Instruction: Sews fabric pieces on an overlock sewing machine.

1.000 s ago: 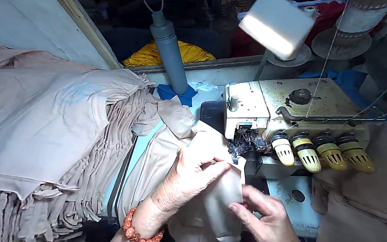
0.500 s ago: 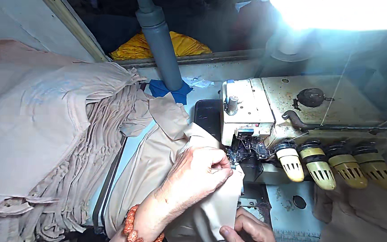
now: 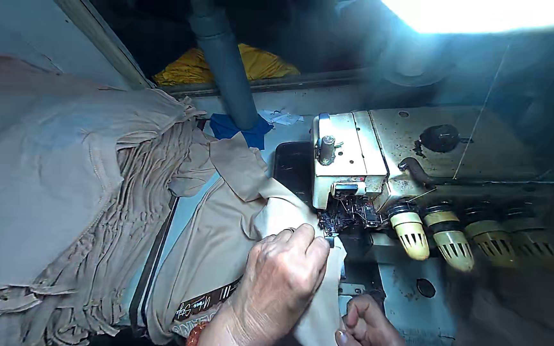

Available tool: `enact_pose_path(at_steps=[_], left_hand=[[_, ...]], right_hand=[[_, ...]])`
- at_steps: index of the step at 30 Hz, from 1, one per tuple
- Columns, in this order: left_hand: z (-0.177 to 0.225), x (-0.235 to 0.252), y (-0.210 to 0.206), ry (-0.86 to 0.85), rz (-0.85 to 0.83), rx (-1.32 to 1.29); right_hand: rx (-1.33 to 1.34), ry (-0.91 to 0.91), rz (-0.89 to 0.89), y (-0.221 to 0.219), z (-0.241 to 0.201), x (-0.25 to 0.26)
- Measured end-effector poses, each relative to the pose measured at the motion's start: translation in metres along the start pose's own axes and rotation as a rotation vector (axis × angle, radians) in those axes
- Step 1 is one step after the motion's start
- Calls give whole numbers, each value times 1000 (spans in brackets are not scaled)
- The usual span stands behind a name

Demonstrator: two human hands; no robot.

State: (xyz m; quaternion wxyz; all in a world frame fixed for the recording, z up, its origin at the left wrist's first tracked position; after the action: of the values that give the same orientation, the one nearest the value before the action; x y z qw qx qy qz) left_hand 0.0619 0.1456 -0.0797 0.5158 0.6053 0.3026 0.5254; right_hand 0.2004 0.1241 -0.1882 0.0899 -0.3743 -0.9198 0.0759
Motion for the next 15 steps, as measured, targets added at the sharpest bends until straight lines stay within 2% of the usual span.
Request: enact_pose_path(at_steps=[5, 11, 15], left_hand=[[-9, -1, -2, 14, 7, -9], [-51, 29, -9, 59, 24, -65], [-81, 32, -2, 184, 175, -69]], right_hand=[[26, 40, -5, 9, -17, 9], [-137, 26, 115, 23, -44, 41], [-199, 55, 170, 25, -46, 47]])
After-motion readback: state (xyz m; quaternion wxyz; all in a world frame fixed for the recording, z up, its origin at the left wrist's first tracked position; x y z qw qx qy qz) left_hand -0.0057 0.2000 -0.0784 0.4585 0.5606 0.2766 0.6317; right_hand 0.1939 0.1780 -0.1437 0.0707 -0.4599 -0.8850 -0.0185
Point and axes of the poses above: each hand's wrist, its own x-axis towards the middle knuckle, its own y-axis out of the back of the hand, z = x × y, the point moved 8 cm from there along x, towards the middle knuckle, and after that the axes turned 15 degrees about -z, right-handed, at the moved point
